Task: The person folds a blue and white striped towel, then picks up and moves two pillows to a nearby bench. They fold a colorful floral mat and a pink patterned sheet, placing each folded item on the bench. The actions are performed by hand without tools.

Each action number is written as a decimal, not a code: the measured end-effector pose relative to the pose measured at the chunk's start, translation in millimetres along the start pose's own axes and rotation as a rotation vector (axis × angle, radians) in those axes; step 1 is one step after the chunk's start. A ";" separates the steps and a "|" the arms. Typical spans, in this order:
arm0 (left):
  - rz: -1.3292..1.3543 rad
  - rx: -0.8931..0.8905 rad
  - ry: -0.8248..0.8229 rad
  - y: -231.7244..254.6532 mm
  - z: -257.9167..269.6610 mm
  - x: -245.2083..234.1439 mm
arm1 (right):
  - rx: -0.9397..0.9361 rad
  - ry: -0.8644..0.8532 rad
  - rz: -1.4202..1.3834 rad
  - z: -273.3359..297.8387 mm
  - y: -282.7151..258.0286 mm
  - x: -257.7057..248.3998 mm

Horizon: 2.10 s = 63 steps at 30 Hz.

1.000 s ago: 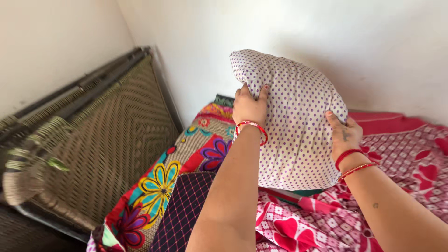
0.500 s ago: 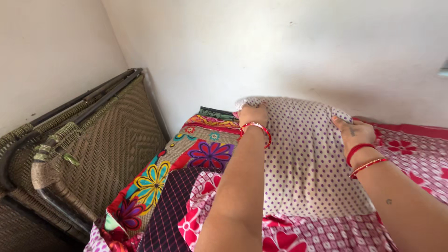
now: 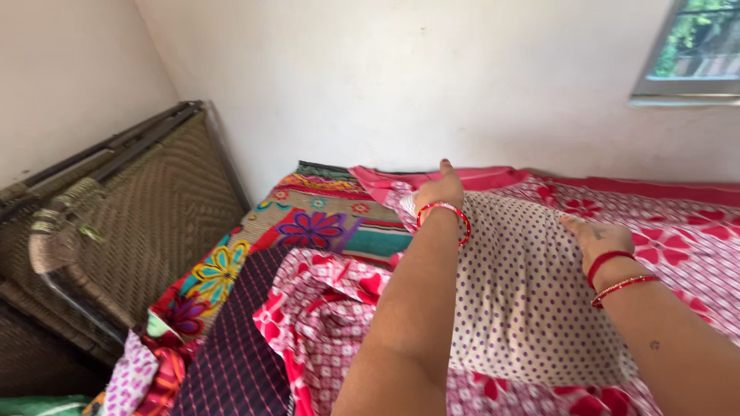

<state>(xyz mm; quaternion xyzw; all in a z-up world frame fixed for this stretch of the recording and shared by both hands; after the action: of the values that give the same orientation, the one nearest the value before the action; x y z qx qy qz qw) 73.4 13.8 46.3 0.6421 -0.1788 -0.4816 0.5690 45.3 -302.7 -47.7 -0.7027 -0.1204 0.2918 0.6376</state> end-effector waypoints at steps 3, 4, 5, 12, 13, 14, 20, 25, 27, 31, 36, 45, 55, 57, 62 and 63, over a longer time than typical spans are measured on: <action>-0.039 0.056 0.001 11.7 35.4 13.8 | 0.106 0.019 -0.030 -18.5 14.7 -33.0; -0.030 0.063 -0.015 13.2 46.8 20.0 | 0.162 0.032 -0.046 -24.2 18.8 -45.1; -0.019 0.074 -0.032 16.1 56.9 25.7 | 0.131 0.038 -0.019 -28.1 19.7 -59.2; -0.031 0.162 -0.099 24.9 107.0 83.9 | 0.009 0.089 0.059 -43.0 26.1 -148.6; -0.059 0.203 -0.123 28.6 111.5 95.9 | -0.012 0.104 0.067 -46.1 26.7 -160.9; -0.086 0.244 -0.147 32.5 115.1 108.0 | -0.025 0.116 0.078 -48.6 28.6 -171.7; -0.097 0.270 -0.244 45.2 145.5 195.3 | 0.090 0.313 0.044 -74.1 45.6 -243.7; -0.099 0.332 -0.329 61.0 183.6 262.0 | 0.119 0.467 0.103 -86.6 52.5 -300.9; -0.161 0.467 -0.353 73.4 206.7 280.8 | 0.045 0.451 0.131 -88.0 56.2 -327.1; -0.031 0.299 -0.435 85.1 261.4 303.8 | 0.131 0.571 -0.074 -105.0 63.9 -375.9; 0.011 0.397 -0.528 95.2 342.4 330.1 | 0.195 0.635 -0.110 -127.7 90.5 -450.2; -0.072 0.481 -0.557 102.4 480.1 407.5 | 0.135 0.681 -0.049 -179.3 135.9 -589.0; -0.080 0.442 -0.656 112.4 619.4 487.4 | 0.081 0.806 -0.049 -220.9 202.0 -722.4; -0.070 0.425 -0.695 114.2 643.3 498.5 | 0.008 0.854 -0.118 -233.9 209.5 -744.6; -0.080 0.397 -0.822 142.9 701.8 523.8 | 0.108 0.974 -0.172 -249.1 220.3 -800.9; -0.085 0.403 -0.852 148.8 714.1 527.3 | 0.134 0.988 -0.134 -250.4 218.1 -811.8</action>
<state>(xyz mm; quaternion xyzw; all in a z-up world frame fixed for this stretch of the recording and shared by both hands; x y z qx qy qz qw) -217.3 -838.0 41.5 0.4916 -0.4597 -0.6808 0.2889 -508.0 -983.3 -46.0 -0.7053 0.1698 -0.1102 0.6794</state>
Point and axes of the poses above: each hand's wrist, its own z-axis away from the middle knuckle, its own x-axis out of the palm, y = z × x, the point moved 4 cm from there along -z, towards the middle knuckle, and after that the axes turned 12 degrees about y, right-handed, at the moved point
